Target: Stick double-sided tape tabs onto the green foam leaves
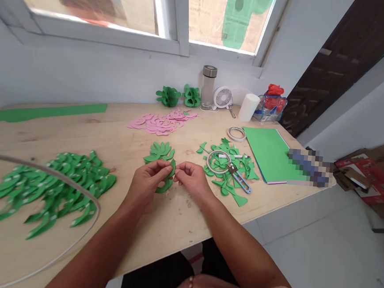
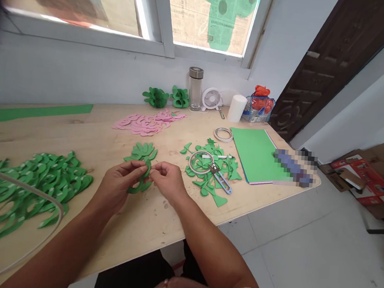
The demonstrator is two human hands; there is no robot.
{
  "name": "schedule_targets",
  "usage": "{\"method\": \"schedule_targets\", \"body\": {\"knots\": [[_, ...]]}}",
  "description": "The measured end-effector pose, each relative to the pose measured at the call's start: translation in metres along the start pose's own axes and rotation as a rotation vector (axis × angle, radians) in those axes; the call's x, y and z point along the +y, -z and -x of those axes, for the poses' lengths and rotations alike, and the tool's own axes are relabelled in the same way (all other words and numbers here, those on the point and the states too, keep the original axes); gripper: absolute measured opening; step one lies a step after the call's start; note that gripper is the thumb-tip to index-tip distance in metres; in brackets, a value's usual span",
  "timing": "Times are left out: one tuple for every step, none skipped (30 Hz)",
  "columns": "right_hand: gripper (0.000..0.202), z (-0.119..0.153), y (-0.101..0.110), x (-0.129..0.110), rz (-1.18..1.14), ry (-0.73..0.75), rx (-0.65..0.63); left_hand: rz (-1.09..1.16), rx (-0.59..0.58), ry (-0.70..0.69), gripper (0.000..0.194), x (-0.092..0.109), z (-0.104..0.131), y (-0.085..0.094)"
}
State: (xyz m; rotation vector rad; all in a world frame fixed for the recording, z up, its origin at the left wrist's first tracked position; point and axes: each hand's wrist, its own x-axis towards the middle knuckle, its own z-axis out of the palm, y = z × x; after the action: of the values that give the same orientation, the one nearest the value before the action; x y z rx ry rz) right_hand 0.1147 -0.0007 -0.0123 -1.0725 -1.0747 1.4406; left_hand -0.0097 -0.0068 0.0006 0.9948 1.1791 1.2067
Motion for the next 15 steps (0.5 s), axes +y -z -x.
{"method": "schedule_targets", "body": {"knots": [[0.004,0.0,0.002,0.0,0.035,0.006,-0.007,-0.014,-0.001,-0.008,0.019,0.0,0.0,0.001],[0.004,-0.001,0.004,0.001,0.076,0.009,-0.016,-0.03,-0.005,-0.018,0.018,0.0,0.0,0.001],[0.004,-0.001,0.007,0.0,0.122,0.013,-0.026,-0.044,-0.012,-0.027,0.017,0.001,-0.001,0.001],[0.004,-0.001,0.01,0.0,0.174,0.018,-0.038,-0.056,-0.02,-0.036,0.017,0.002,-0.001,0.001],[0.004,-0.001,0.013,0.0,0.232,0.025,-0.052,-0.066,-0.031,-0.044,0.016,0.003,0.0,0.001],[0.005,0.0,0.016,-0.001,0.291,0.036,-0.068,-0.073,-0.044,-0.048,0.016,0.003,0.0,0.0],[0.006,0.0,0.018,-0.003,0.345,0.049,-0.089,-0.076,-0.058,-0.048,0.016,0.004,0.0,0.0],[0.007,0.001,0.021,-0.004,0.39,0.068,-0.105,-0.076,-0.07,-0.045,0.016,0.004,0.001,-0.001],[0.008,0.003,0.025,-0.007,0.428,0.092,-0.114,-0.075,-0.079,-0.042,0.016,0.004,0.002,-0.002],[0.009,0.005,0.029,-0.009,0.461,0.119,-0.111,-0.075,-0.083,-0.039,0.016,0.004,0.002,-0.003],[0.009,0.007,0.034,-0.013,0.5,0.147,-0.088,-0.077,-0.082,-0.036,0.017,0.004,0.002,-0.003],[0.01,0.009,0.04,-0.016,0.541,0.167,-0.064,-0.079,-0.075,-0.036,0.018,0.003,0.003,-0.004],[0.012,0.011,0.049,-0.02,0.559,0.193,-0.031,-0.08,-0.065,-0.037,0.018,0.003,0.003,-0.004],[0.013,0.014,0.059,-0.024,0.563,0.226,0.021,-0.08,-0.057,-0.037,0.018,0.002,0.003,-0.004],[0.015,0.016,0.07,-0.028,0.569,0.244,0.077,-0.076,-0.054,-0.034,0.018,0.002,0.003,-0.005]]}}
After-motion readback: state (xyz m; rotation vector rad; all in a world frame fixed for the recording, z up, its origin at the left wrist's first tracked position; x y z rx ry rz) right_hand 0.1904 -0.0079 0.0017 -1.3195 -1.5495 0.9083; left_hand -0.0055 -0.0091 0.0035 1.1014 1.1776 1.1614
